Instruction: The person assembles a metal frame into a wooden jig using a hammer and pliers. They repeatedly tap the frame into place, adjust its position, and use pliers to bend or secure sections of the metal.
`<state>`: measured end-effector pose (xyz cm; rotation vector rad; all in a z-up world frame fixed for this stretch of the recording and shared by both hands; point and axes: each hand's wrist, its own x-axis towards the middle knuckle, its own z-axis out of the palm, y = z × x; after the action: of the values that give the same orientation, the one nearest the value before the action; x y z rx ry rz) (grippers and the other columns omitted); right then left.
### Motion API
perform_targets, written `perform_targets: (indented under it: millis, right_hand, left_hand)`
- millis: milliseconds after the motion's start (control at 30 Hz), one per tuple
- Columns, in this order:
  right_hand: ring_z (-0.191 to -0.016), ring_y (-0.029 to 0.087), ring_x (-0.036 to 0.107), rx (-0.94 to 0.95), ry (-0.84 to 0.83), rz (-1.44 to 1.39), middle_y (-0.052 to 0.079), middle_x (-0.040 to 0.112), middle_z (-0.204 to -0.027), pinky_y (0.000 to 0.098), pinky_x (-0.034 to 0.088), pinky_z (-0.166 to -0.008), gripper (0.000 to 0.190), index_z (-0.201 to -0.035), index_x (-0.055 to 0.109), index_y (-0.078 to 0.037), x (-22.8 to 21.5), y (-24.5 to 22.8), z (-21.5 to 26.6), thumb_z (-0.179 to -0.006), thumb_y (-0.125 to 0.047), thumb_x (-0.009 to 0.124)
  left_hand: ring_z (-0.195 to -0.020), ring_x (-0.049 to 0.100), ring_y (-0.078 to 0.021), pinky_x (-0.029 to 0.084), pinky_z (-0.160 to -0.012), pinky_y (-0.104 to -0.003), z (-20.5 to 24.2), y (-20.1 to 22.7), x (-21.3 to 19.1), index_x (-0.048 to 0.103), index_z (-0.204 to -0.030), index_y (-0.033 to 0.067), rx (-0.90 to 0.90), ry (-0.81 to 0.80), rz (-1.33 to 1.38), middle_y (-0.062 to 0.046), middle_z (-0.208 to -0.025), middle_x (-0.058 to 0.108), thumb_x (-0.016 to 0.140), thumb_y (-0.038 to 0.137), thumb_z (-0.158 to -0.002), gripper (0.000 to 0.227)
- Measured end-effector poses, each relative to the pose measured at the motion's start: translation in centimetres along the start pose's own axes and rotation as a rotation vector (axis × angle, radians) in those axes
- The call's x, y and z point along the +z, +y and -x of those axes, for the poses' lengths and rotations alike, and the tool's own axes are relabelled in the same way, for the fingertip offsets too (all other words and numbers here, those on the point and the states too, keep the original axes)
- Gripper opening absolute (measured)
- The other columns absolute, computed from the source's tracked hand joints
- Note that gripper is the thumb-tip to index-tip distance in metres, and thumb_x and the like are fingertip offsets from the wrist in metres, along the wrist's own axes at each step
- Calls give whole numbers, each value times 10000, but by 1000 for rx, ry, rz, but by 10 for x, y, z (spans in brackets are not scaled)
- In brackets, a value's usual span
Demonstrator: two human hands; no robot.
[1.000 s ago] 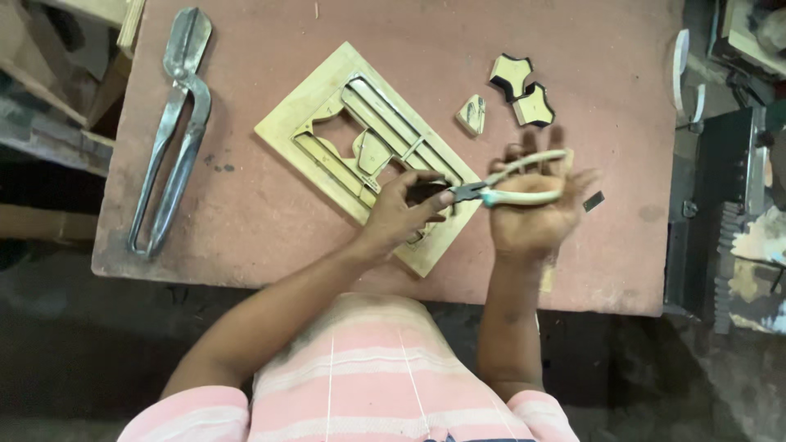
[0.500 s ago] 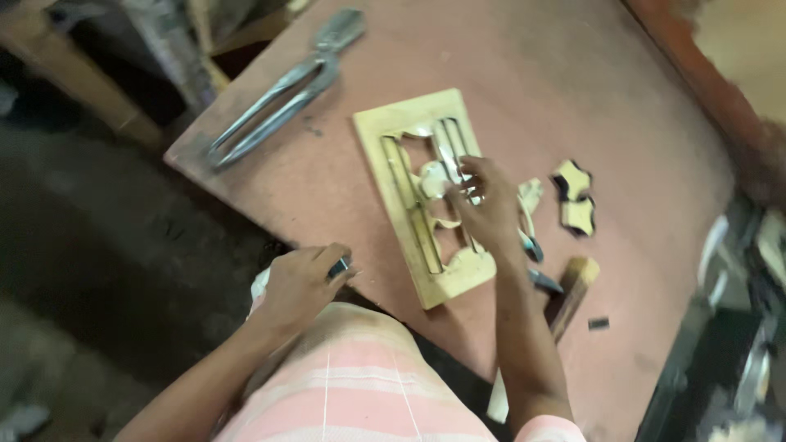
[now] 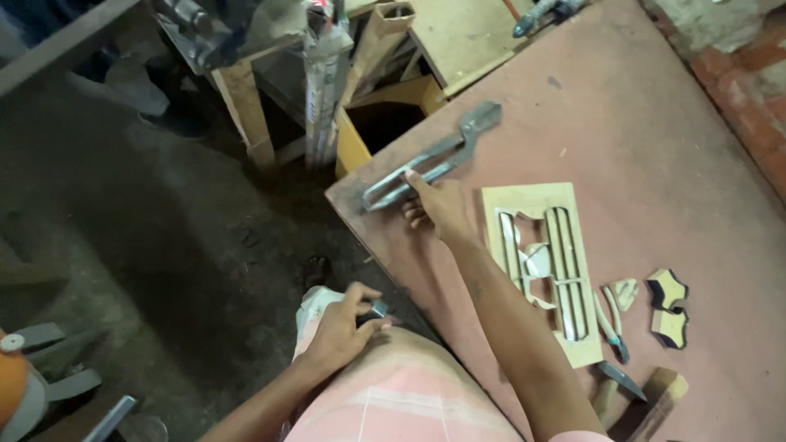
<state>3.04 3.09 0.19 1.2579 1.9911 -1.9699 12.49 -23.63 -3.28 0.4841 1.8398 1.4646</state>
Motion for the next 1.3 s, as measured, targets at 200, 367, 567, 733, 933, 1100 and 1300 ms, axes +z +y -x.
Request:
perform_targets:
  millis: [200,367,567,733,933,1100,1300]
  right_hand:
    - [-615,220,661,-41,330,249,100,715,-723,376,507,-541,349,-901,755,65,-3,12,17,-957,-277,705]
    - [-685,226,684,47,-8,-922,120,705,-854,354,582,-612,306,-1168,616,25,-51,17,37,-910,-138,597]
    - [-634,130,571,-128,-178,-992,102,649,-890,251,498,-514,423,-1307,573,64,-34,13,92,-912,-84,613]
    - [-795,93,698,-267,344,-428,163,693,-1115,215,574,-665,456,-1306,522,154,-11,36,125,-982,-162,577]
    - [-418,20,414,-511,348,-318,201,738,-1075,202,349,-334,485,-1361,559,57,-27,18,151,-992,-253,610]
    - [-432,29,425,-643,304,-378,226,723,-1065,195,305,-359,484,-1379,562,91,-45,18,177,-1048,-261,590]
    - [-407,37,402,-589,211,-380,259,761,-995,212,289,-365,453,-1313,593,93,-61,46,181,-1058,-280,557]
  left_hand:
    - [-814,687,-347,558,-718,-430,-29,-8,-61,729,-1121,97,424,89,-200,-178,-898,742,839,132,-762,376]
    - [-880,700,-347,553,-721,-435,-63,13,-102,613,-1030,34,221,0,-36,-165,-954,704,833,184,-795,355]
    - [-812,672,-326,496,-822,-489,-119,59,-129,663,-1002,71,549,-39,-188,-108,-794,691,831,230,-856,274]
    - [-775,636,-240,447,-780,-459,-135,69,-93,624,-975,56,452,58,178,-60,-853,722,817,184,-826,276]
    - [-888,548,-180,457,-848,-429,-112,71,-2,466,-1201,20,-1,-149,691,-41,-933,582,747,333,-876,532]
    - [-1033,494,-236,333,-968,-431,-82,78,25,461,-1344,40,513,-259,146,-106,-1091,547,813,220,-695,760]
    - [-1055,556,-272,323,-948,-456,-71,90,39,455,-1389,41,666,-52,-37,-116,-1118,545,729,134,-714,734]
